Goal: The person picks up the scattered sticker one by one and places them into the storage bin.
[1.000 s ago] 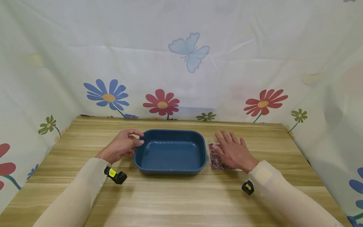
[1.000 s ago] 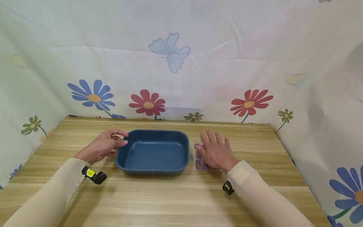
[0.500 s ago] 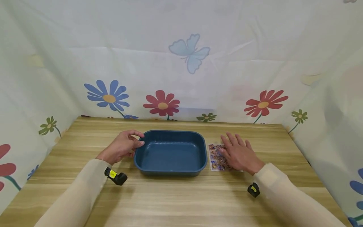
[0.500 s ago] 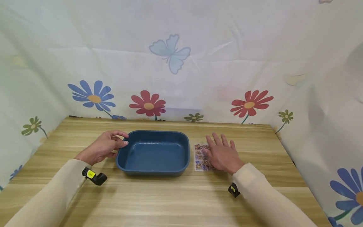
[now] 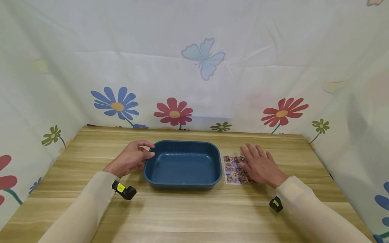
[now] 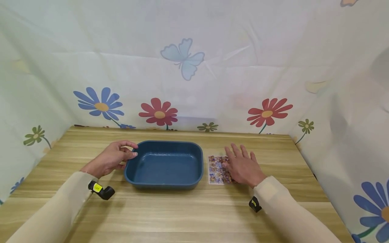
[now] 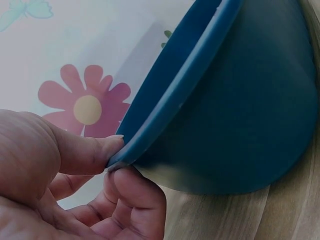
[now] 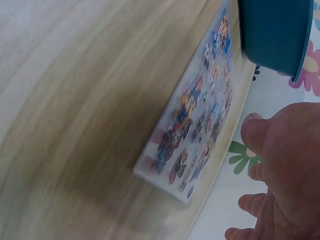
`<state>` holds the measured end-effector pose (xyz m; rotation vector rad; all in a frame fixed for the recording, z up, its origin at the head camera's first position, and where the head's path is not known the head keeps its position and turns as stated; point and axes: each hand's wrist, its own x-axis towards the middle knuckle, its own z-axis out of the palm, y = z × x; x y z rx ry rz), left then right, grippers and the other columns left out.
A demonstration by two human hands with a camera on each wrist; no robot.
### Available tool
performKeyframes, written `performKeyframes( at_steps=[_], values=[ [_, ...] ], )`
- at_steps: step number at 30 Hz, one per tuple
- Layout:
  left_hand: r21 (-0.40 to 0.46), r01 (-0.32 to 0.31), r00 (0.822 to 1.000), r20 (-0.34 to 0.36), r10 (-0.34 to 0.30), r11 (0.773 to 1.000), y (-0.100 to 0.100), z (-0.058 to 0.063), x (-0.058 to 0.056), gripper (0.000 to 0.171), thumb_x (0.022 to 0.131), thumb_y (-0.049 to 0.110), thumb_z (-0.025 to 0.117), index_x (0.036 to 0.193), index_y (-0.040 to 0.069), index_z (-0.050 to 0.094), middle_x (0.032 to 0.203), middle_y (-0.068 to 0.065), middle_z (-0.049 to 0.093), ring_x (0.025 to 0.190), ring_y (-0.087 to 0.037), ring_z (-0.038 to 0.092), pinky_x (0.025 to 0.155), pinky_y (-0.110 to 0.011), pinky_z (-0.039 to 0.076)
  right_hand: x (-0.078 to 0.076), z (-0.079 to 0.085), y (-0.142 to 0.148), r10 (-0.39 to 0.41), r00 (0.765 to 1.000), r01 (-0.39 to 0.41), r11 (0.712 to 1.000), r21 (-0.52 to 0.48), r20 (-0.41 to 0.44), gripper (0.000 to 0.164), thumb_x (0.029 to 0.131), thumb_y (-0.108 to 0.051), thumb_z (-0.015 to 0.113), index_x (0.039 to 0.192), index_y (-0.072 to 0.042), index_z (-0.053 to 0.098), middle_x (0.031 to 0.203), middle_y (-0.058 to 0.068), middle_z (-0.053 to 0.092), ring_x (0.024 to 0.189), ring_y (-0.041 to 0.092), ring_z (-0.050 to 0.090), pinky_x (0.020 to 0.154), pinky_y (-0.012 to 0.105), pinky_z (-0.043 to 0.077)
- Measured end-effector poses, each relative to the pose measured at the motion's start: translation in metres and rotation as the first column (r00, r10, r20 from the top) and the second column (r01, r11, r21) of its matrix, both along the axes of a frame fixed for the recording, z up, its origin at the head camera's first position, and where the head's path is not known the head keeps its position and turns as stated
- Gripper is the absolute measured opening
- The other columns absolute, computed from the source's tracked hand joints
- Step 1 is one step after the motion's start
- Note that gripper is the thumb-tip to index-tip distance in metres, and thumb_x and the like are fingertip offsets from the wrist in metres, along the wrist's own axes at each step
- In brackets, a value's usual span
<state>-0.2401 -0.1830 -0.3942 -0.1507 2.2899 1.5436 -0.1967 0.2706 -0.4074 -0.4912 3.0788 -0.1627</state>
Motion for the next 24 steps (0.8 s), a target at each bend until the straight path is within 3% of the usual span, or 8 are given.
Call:
performKeyframes(
  at_steps=[11,18,24],
  values=[
    [0.000,0.011,1.000,-0.011,-0.011,1.000,-0.001,-0.001,0.000,0.041,0.104,0.015,0.064,0.142,0.007,0.053,0.107,-0.012,0.061,0.079,-0.021,0.057,0.065,-0.031,0.053,-0.004,-0.002,0.009,-0.014,0.999,0.015,1.000,-0.022,0.037,0.072,0.106,-0.039,0.058,0.162,-0.003,0.031,0.169,0.026,0.026,0.154,0.056,0.024,0.120,0.073,0.025],
    [0.013,0.024,1.000,-0.021,-0.023,1.000,-0.003,-0.002,0.000,0.041,0.104,0.014,0.064,0.142,0.006,0.053,0.107,-0.013,0.061,0.077,-0.021,0.058,0.065,-0.031,0.053,-0.011,-0.002,0.013,-0.004,1.000,0.004,1.000,-0.015,0.020,0.069,0.104,-0.037,0.063,0.157,0.000,0.040,0.162,0.029,0.038,0.148,0.054,0.037,0.115,0.067,0.037],
    [0.013,0.023,1.000,-0.019,-0.023,1.000,-0.002,-0.002,0.000,0.039,0.104,0.014,0.064,0.141,0.006,0.053,0.107,-0.013,0.061,0.077,-0.021,0.057,0.064,-0.031,0.052,-0.017,-0.003,0.018,0.018,1.000,-0.017,0.999,-0.046,0.003,0.058,0.102,-0.026,0.067,0.150,0.002,0.050,0.150,0.027,0.053,0.137,0.050,0.052,0.111,0.063,0.044]
  ],
)
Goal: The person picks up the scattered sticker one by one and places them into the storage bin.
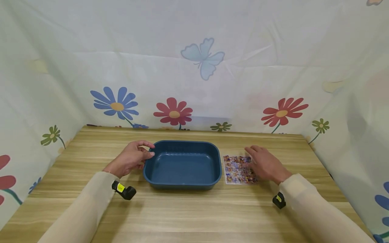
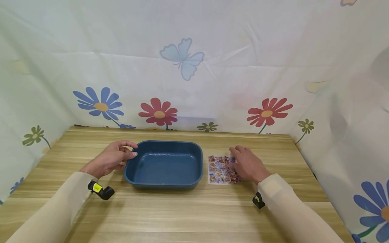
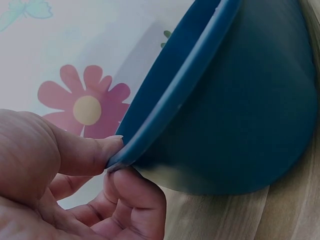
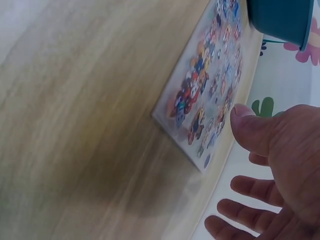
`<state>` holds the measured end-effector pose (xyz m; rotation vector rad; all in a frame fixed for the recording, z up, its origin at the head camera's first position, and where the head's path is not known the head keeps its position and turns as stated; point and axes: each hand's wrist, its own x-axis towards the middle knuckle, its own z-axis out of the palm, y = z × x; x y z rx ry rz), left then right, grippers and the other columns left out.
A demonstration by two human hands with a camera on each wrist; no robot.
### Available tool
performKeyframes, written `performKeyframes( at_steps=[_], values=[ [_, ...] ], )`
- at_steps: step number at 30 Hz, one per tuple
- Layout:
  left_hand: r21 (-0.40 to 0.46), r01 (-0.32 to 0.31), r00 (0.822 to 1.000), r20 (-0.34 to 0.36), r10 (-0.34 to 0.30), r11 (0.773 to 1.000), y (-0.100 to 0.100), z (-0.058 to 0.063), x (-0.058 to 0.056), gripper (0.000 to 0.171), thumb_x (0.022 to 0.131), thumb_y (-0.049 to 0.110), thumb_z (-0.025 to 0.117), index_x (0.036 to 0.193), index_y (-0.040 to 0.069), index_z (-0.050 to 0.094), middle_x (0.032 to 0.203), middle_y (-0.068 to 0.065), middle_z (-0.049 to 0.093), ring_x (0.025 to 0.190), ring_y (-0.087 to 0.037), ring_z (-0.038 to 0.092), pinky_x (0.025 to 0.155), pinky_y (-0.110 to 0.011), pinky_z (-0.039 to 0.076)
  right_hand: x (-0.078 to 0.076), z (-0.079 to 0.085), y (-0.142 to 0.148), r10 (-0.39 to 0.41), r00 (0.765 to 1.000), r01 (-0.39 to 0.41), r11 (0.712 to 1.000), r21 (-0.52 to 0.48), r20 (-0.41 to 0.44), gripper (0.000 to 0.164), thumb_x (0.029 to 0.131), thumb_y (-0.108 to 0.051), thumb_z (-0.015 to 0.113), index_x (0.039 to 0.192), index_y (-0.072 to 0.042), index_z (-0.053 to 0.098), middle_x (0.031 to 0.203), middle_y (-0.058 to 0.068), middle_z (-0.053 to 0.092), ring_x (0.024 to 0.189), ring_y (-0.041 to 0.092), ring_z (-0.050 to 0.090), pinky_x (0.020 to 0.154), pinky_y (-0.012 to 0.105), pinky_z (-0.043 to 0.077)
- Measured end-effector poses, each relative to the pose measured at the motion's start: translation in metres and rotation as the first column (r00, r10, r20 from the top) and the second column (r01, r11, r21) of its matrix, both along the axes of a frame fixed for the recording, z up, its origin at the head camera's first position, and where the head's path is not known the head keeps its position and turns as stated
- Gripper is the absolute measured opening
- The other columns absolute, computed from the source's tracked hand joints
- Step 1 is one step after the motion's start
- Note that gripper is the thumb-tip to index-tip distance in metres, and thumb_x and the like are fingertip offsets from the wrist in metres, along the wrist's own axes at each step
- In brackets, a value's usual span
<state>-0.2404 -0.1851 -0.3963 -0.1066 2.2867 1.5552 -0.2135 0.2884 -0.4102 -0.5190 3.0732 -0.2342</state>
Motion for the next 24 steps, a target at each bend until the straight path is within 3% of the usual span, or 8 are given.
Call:
performKeyframes(
  at_steps=[9,16,24],
  values=[
    [0.001,-0.010,1.000,0.008,0.010,1.000,0.000,0.001,0.000,0.040,0.104,0.014,0.064,0.141,0.006,0.054,0.104,-0.011,0.060,0.074,-0.020,0.057,0.064,-0.030,0.053,-0.011,-0.003,0.005,0.021,1.000,-0.021,0.998,-0.055,-0.013,0.045,0.099,-0.018,0.071,0.136,0.005,0.060,0.130,0.026,0.065,0.118,0.043,0.065,0.101,0.058,0.053],
    [-0.003,-0.012,1.000,0.015,0.012,1.000,0.000,0.002,0.000,0.039,0.104,0.015,0.064,0.141,0.007,0.054,0.104,-0.009,0.059,0.077,-0.020,0.058,0.065,-0.030,0.053,-0.020,-0.003,0.003,-0.012,0.999,0.016,0.993,-0.114,0.039,0.037,0.099,-0.015,0.070,0.130,0.004,0.065,0.120,0.022,0.068,0.109,0.038,0.067,0.095,0.056,0.055],
    [0.002,-0.005,1.000,0.016,0.005,1.000,0.000,0.001,-0.001,0.038,0.104,0.015,0.064,0.140,0.007,0.054,0.102,-0.008,0.059,0.074,-0.019,0.056,0.065,-0.031,0.053,-0.033,-0.005,0.003,0.009,0.999,-0.003,0.990,-0.143,0.041,0.019,0.099,-0.010,0.068,0.114,0.001,0.073,0.106,0.016,0.071,0.097,0.031,0.068,0.088,0.053,0.056]
  ],
)
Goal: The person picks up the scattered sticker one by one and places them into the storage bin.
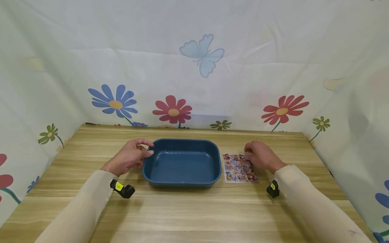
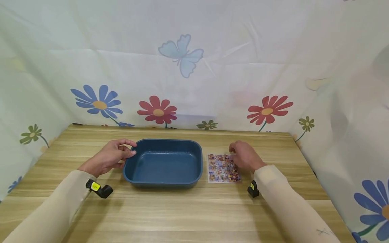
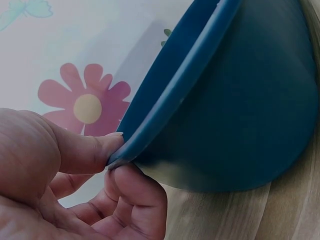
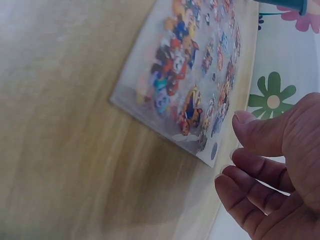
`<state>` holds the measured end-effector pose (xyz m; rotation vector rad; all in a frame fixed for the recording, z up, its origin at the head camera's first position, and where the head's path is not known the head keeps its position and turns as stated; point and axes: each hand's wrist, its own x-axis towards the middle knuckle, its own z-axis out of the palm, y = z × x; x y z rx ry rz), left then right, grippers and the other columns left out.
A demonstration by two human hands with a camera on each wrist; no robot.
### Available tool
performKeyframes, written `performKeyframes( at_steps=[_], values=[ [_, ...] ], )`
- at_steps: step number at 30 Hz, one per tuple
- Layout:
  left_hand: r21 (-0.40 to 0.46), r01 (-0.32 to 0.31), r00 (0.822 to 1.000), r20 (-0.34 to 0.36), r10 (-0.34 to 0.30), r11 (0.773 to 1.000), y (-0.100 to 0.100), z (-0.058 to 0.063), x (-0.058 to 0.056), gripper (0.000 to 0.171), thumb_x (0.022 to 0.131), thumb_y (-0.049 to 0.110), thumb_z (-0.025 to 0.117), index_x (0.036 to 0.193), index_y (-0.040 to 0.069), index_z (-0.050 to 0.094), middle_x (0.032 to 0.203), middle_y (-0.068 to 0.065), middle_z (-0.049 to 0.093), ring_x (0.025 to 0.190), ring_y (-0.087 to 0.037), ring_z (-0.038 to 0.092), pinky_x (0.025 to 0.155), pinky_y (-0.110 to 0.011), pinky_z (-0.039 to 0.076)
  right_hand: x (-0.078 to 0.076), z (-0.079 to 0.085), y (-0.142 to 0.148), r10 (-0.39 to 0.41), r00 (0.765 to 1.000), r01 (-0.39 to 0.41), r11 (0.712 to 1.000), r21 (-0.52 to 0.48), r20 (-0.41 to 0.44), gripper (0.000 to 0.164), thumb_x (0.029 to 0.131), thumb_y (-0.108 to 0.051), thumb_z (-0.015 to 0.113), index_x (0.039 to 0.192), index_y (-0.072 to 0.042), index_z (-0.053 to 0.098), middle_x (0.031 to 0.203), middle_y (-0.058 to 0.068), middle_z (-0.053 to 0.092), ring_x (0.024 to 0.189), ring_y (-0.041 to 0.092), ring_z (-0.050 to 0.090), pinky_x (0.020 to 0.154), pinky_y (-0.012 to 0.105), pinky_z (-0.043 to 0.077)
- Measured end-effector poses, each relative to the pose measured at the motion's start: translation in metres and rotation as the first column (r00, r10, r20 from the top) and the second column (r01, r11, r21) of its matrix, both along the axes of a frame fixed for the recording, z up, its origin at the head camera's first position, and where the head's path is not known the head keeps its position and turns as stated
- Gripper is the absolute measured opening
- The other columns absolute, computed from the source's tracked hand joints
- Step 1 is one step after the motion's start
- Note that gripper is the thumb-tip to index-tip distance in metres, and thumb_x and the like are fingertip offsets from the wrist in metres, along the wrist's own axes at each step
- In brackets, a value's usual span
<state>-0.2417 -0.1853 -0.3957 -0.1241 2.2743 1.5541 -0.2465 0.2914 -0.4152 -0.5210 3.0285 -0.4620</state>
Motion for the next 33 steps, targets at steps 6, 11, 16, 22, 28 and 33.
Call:
performKeyframes(
  at_steps=[6,11,16,22,28,33],
  values=[
    [0.002,-0.002,1.000,0.004,0.002,1.000,0.000,0.000,0.000,0.038,0.104,0.015,0.064,0.139,0.007,0.054,0.101,-0.008,0.060,0.074,-0.019,0.056,0.065,-0.030,0.053,-0.008,0.000,-0.002,-0.004,0.999,0.004,1.000,-0.017,0.038,0.016,0.098,-0.010,0.069,0.110,-0.001,0.074,0.103,0.015,0.072,0.094,0.028,0.067,0.087,0.051,0.056],
    [0.001,-0.003,1.000,0.000,0.003,1.000,-0.001,0.000,0.001,0.038,0.104,0.014,0.064,0.139,0.007,0.054,0.101,-0.007,0.060,0.074,-0.019,0.057,0.065,-0.030,0.054,-0.014,-0.001,-0.003,-0.017,0.997,0.020,0.999,-0.036,0.070,0.013,0.097,-0.011,0.072,0.106,-0.002,0.074,0.099,0.013,0.072,0.089,0.025,0.064,0.084,0.047,0.055],
    [0.000,-0.001,1.000,-0.007,0.001,1.000,-0.001,0.000,0.001,0.039,0.104,0.016,0.065,0.140,0.007,0.054,0.101,-0.006,0.060,0.073,-0.018,0.058,0.065,-0.030,0.054,-0.017,-0.004,-0.002,-0.030,0.995,0.034,0.999,-0.037,0.094,0.011,0.095,-0.010,0.073,0.104,-0.003,0.073,0.097,0.011,0.071,0.087,0.023,0.062,0.082,0.044,0.053],
    [0.005,0.004,1.000,-0.007,-0.004,1.000,-0.001,0.000,0.002,0.041,0.103,0.017,0.065,0.142,0.007,0.053,0.101,-0.006,0.060,0.073,-0.017,0.057,0.066,-0.030,0.055,-0.020,-0.007,-0.002,-0.032,0.992,0.038,0.998,-0.041,0.125,0.011,0.094,-0.010,0.074,0.103,-0.004,0.072,0.098,0.012,0.070,0.089,0.024,0.063,0.083,0.045,0.054],
    [0.013,0.008,1.000,-0.008,-0.008,1.000,0.000,0.003,0.003,0.043,0.103,0.017,0.066,0.142,0.006,0.052,0.101,-0.006,0.060,0.073,-0.017,0.057,0.065,-0.030,0.055,-0.023,-0.006,-0.002,-0.023,0.987,0.030,0.999,-0.038,0.161,0.008,0.094,-0.009,0.072,0.100,-0.004,0.069,0.097,0.012,0.068,0.087,0.023,0.061,0.081,0.043,0.052],
    [-0.002,0.002,1.000,-0.007,-0.002,1.000,0.001,0.003,0.003,0.042,0.103,0.017,0.065,0.142,0.006,0.053,0.102,-0.007,0.060,0.074,-0.018,0.057,0.066,-0.031,0.054,-0.027,-0.005,-0.002,0.003,0.981,0.005,0.999,-0.041,0.192,0.009,0.093,-0.008,0.073,0.096,-0.003,0.066,0.094,0.011,0.065,0.083,0.022,0.058,0.076,0.037,0.049]
  ],
)
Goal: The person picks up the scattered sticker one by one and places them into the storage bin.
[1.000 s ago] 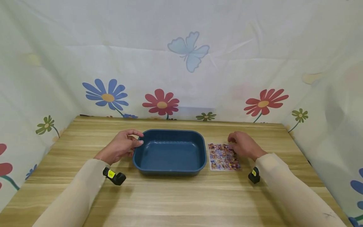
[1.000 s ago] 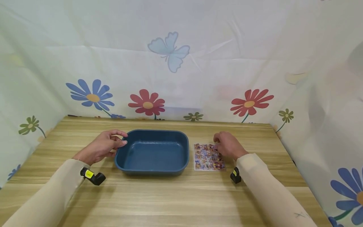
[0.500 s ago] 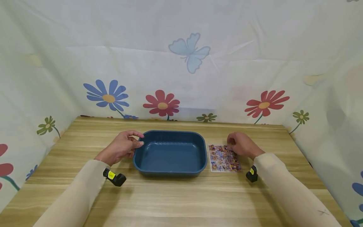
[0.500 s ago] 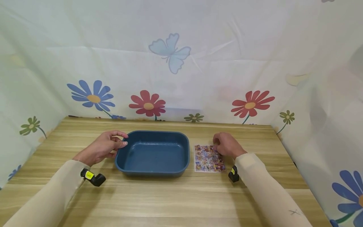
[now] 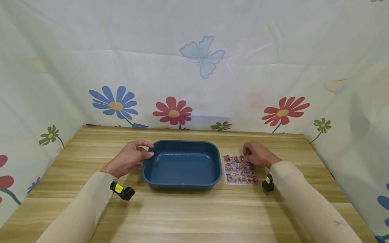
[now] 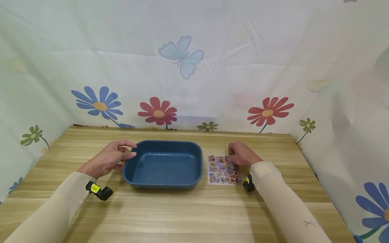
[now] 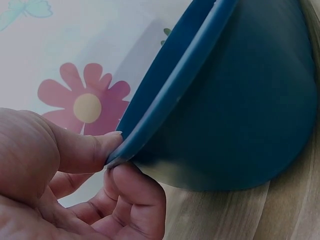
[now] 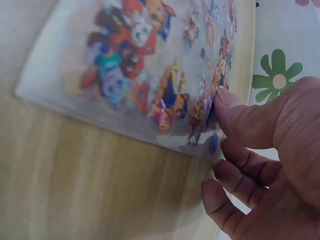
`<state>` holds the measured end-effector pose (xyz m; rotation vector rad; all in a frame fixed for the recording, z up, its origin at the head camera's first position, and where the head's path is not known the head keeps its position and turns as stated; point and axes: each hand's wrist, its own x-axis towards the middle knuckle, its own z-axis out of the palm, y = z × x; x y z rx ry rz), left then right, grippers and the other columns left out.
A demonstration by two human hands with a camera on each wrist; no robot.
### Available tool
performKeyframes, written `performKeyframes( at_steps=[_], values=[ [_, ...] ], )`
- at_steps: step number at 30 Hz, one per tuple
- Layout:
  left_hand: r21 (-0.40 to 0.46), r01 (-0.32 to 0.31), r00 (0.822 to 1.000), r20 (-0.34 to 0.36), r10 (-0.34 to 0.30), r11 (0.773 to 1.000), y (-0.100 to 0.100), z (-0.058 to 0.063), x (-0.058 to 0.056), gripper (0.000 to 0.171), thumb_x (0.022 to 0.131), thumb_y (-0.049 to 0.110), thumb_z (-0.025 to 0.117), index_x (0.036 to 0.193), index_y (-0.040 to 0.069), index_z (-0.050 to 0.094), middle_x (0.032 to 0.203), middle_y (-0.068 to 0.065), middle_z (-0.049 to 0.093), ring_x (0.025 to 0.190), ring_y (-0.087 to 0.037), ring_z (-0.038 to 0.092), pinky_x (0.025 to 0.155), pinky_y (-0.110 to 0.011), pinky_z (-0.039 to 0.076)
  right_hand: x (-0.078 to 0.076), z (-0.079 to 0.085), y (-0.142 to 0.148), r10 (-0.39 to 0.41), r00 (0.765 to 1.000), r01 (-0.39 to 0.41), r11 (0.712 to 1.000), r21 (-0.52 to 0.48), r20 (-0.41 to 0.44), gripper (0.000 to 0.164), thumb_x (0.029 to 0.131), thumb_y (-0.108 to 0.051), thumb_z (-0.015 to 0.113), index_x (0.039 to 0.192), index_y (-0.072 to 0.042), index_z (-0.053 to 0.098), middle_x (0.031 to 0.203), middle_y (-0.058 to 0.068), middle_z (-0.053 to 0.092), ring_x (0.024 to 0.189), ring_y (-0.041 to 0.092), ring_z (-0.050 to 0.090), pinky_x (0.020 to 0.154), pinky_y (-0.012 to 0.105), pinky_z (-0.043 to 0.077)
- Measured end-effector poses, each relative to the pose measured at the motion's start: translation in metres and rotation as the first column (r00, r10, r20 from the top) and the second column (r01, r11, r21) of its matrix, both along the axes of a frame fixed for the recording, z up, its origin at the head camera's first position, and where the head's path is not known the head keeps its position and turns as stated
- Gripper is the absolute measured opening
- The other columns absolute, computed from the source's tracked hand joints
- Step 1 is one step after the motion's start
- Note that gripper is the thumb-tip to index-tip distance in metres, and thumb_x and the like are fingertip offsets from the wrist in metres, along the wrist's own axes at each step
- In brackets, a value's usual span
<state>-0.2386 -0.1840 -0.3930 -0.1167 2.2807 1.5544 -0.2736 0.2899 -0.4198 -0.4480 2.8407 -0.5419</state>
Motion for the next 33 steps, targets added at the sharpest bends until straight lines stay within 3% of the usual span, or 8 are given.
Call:
performKeyframes(
  at_steps=[6,12,24,33],
  values=[
    [-0.016,-0.014,1.000,0.006,0.015,1.000,0.000,-0.001,-0.001,0.041,0.104,0.016,0.065,0.142,0.007,0.054,0.107,-0.011,0.061,0.077,-0.020,0.059,0.066,-0.031,0.054,-0.004,0.001,0.000,-0.003,0.999,0.003,1.000,-0.010,0.032,0.013,0.094,-0.008,0.073,0.092,-0.003,0.061,0.088,0.009,0.060,0.079,0.020,0.054,0.070,0.032,0.043],
    [-0.008,-0.011,1.000,0.009,0.011,1.000,0.000,-0.002,-0.002,0.041,0.104,0.016,0.064,0.142,0.008,0.053,0.108,-0.011,0.061,0.077,-0.019,0.058,0.066,-0.031,0.054,-0.003,-0.001,0.002,0.034,0.999,-0.036,0.998,-0.046,-0.026,0.010,0.092,-0.001,0.068,0.088,-0.004,0.060,0.083,0.008,0.060,0.073,0.019,0.052,0.066,0.031,0.042],
    [-0.002,-0.018,1.000,0.020,0.018,1.000,0.000,-0.002,-0.001,0.042,0.104,0.016,0.065,0.143,0.008,0.053,0.109,-0.011,0.061,0.076,-0.019,0.061,0.067,-0.030,0.056,-0.001,-0.004,0.009,0.013,0.993,-0.018,0.999,-0.045,-0.113,0.011,0.094,-0.004,0.068,0.083,-0.007,0.068,0.079,0.005,0.064,0.071,0.017,0.054,0.068,0.033,0.045],
    [0.001,-0.012,1.000,0.013,0.012,1.000,0.000,-0.003,-0.001,0.041,0.104,0.016,0.064,0.143,0.008,0.053,0.112,-0.014,0.061,0.074,-0.019,0.060,0.066,-0.031,0.054,0.000,0.005,0.014,0.018,0.990,-0.030,0.996,-0.089,-0.141,0.013,0.097,-0.002,0.065,0.091,-0.005,0.077,0.086,0.008,0.074,0.076,0.017,0.063,0.074,0.040,0.054]
  ],
)
